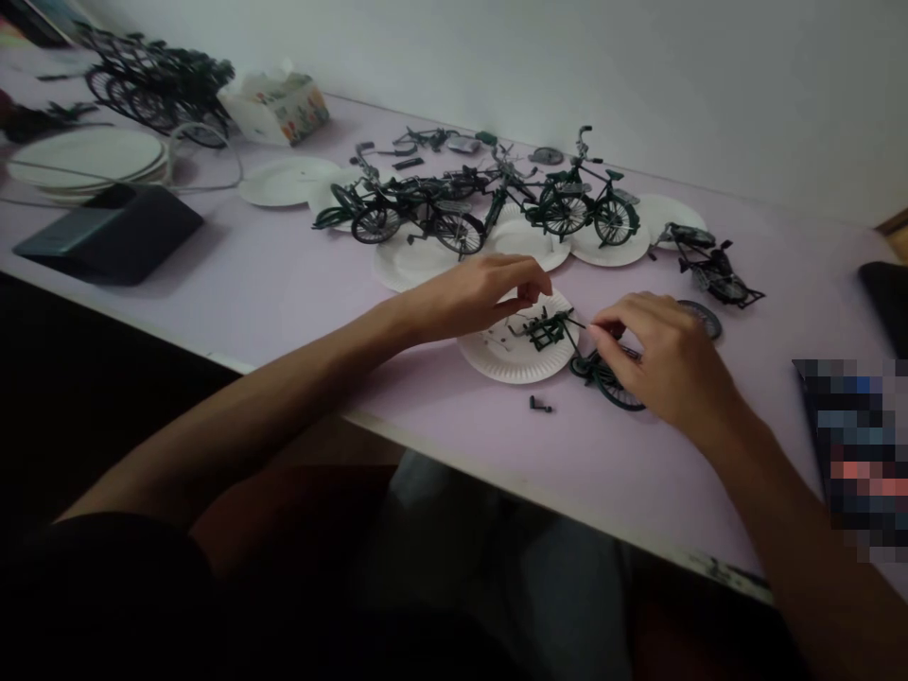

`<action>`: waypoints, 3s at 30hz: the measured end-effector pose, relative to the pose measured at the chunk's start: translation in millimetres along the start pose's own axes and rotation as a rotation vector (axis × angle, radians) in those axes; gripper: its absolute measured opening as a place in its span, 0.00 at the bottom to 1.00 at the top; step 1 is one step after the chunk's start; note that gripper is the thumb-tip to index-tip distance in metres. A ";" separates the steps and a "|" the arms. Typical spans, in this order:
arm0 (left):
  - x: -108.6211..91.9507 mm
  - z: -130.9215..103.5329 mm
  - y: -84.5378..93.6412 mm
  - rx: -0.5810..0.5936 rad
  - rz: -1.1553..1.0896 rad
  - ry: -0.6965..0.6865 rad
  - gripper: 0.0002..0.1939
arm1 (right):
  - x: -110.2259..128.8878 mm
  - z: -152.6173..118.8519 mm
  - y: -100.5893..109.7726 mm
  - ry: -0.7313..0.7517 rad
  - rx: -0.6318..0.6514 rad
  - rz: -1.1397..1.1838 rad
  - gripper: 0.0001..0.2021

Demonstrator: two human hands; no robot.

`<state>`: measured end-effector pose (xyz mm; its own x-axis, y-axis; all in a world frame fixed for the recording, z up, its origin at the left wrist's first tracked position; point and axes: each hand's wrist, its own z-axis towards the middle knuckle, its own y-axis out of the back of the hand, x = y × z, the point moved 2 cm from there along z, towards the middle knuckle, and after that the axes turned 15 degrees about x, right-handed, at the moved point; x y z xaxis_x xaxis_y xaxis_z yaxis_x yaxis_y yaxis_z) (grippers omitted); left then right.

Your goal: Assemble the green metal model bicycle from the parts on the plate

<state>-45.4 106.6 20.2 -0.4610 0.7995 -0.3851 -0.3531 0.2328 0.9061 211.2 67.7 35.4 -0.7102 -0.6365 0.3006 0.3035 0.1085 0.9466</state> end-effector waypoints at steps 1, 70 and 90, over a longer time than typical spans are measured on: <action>1.4 -0.3 0.5 0.006 0.015 0.011 0.14 | -0.5 0.1 -0.7 0.001 0.001 0.000 0.09; 3.7 -2.2 -2.4 -0.115 0.094 -0.108 0.06 | -32.2 -4.4 -11.1 -0.244 0.193 0.321 0.23; 4.1 -0.5 -4.2 -0.064 0.088 -0.121 0.06 | -38.9 -4.9 -12.9 -0.389 0.071 0.414 0.28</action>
<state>-46.2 108.6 14.7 -0.3923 0.8770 -0.2774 -0.3687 0.1264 0.9209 238.0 87.4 10.9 -0.7267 -0.2031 0.6563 0.5725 0.3490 0.7419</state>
